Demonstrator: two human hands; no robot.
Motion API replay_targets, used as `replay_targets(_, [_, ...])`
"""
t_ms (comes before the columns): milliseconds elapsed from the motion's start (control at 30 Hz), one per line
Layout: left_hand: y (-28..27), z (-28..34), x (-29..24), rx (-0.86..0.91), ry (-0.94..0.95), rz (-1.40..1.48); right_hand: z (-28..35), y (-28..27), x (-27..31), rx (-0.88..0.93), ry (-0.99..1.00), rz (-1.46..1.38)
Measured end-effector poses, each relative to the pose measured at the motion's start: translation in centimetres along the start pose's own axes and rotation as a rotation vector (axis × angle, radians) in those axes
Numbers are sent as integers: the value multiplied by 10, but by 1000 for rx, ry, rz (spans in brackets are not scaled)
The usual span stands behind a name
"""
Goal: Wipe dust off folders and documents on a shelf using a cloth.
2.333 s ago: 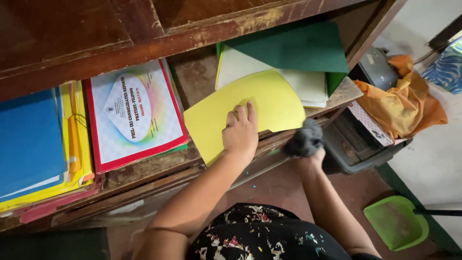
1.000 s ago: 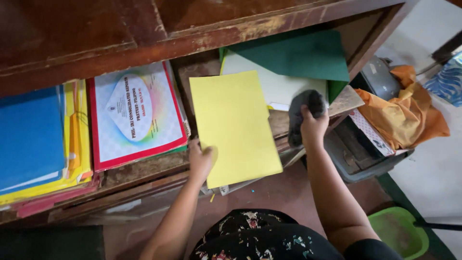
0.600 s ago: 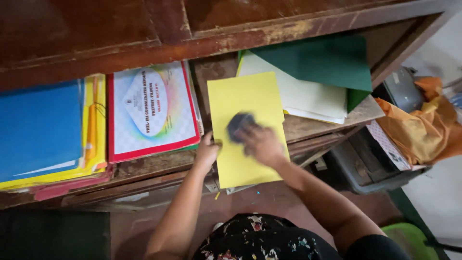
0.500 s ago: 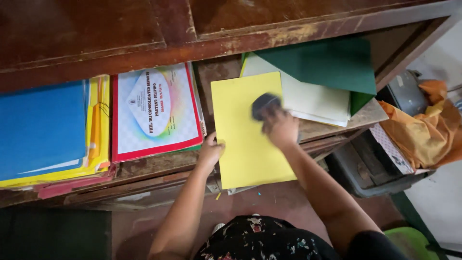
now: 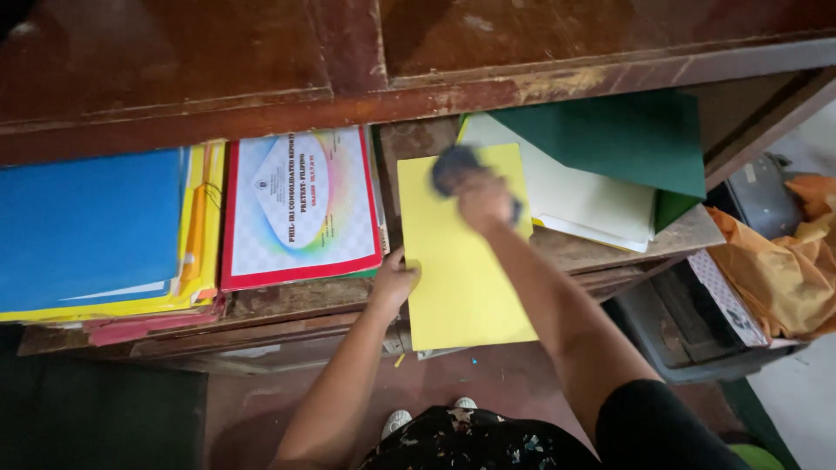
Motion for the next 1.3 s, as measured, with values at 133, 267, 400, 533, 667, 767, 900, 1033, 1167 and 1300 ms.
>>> replay_targets(133, [-2,3,-3,-31,13,29,3,14,-91,-78,289,203])
replay_targets(267, [-1,0,-4,-52,16,-34,69,55,-28,-218,113,345])
replay_targets(400, [-16,-40,46,-140,38,-334,161,-8,111,28,-173,-11])
replay_targets(533, [-1,9,-21,-135,74,-384,177,-11,84,29,-210,-99])
replay_targets(667, [3,24,-32,-116,95,-209,166,-45,-1,-234,-70,87])
replay_targets(767, [4,5,-10,-103,64,-132,165,-51,-29,-179,150,188])
replay_targets(900, [9,11,-12,-91,-2,111,172,-3,23,-53,-45,103])
replay_targets(1033, [6,-10,14,-94,-43,250,206,-33,105,-11,-247,-35])
replay_targets(1167, [2,-19,25,-135,-1,257,204,-26,50,-121,-310,-139])
replay_targets(1300, [-5,-19,29,-223,110,105,207,-60,-47,-353,67,-186])
Point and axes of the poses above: each hand's wrist, its own z-axis away from the middle knuckle, its own y-axis out of the palm, x = y × z, the point moved 8 cm from there along -z, towards the middle knuckle
